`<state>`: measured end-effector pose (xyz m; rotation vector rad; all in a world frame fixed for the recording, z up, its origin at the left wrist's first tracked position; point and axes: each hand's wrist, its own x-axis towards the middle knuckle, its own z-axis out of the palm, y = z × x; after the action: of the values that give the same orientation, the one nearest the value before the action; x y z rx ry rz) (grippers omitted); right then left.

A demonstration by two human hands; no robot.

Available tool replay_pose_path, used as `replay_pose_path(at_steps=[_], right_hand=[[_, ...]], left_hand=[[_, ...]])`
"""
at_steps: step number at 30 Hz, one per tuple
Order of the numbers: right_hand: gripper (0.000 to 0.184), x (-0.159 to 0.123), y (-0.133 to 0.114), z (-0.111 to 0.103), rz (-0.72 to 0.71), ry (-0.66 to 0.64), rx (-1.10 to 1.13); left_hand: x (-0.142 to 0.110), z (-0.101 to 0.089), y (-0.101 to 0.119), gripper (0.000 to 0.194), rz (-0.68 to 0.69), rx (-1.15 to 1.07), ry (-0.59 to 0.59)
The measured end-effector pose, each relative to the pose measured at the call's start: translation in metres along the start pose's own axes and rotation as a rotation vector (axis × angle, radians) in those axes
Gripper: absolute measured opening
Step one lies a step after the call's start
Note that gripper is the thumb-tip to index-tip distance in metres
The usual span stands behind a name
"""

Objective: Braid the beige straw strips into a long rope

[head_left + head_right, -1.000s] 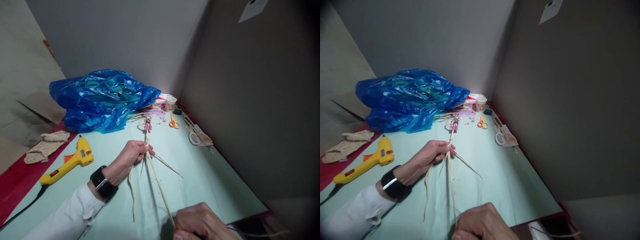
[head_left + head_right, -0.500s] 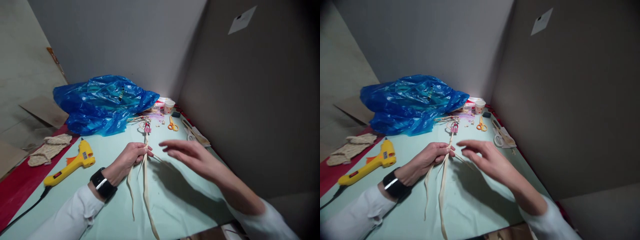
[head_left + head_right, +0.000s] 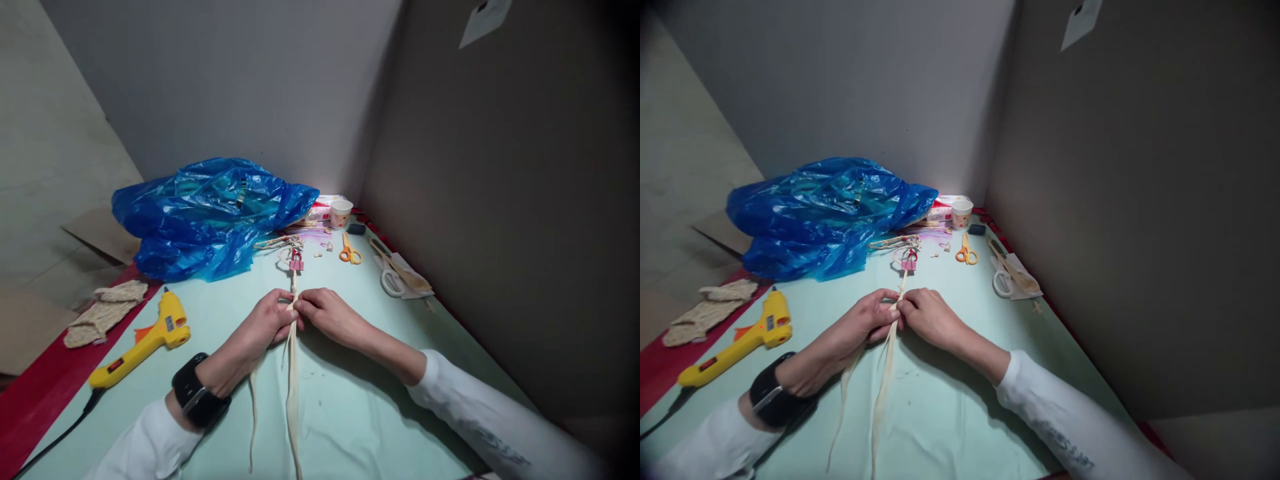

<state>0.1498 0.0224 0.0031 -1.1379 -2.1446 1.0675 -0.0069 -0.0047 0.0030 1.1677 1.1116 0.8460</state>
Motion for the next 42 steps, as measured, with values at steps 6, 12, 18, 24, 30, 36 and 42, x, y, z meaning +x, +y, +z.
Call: replay_pose_path(at_steps=[6,12,18,24,30,36,42], right_hand=[[0.035,0.000,0.007,0.011,0.020,0.102,0.084],[0.032,-0.007,0.002,0.012,0.070,0.226,0.109],[0.029,-0.007,0.006,0.016,0.098,0.213,0.258],[0.028,-0.007,0.005,0.015,0.131,0.123,0.525],[0.024,-0.009,-0.001,0.014,0.174,0.015,0.795],[0.017,-0.009,-0.002,0.009,0.223,0.027,0.848],[0.017,-0.010,-0.001,0.007,0.212,-0.064,0.893]], left_hand=[[-0.003,-0.003,0.001,0.010,0.156,0.396,0.100],[-0.013,0.002,0.014,0.019,0.213,0.900,0.227],[-0.019,0.012,0.016,0.025,0.166,0.870,0.246],[-0.023,0.026,-0.003,0.026,0.153,0.964,0.192],[-0.028,0.036,-0.014,0.025,0.217,1.133,0.196],[-0.025,0.015,0.008,0.034,0.290,1.005,0.303],[-0.002,-0.004,0.011,0.014,0.127,0.276,0.036]])
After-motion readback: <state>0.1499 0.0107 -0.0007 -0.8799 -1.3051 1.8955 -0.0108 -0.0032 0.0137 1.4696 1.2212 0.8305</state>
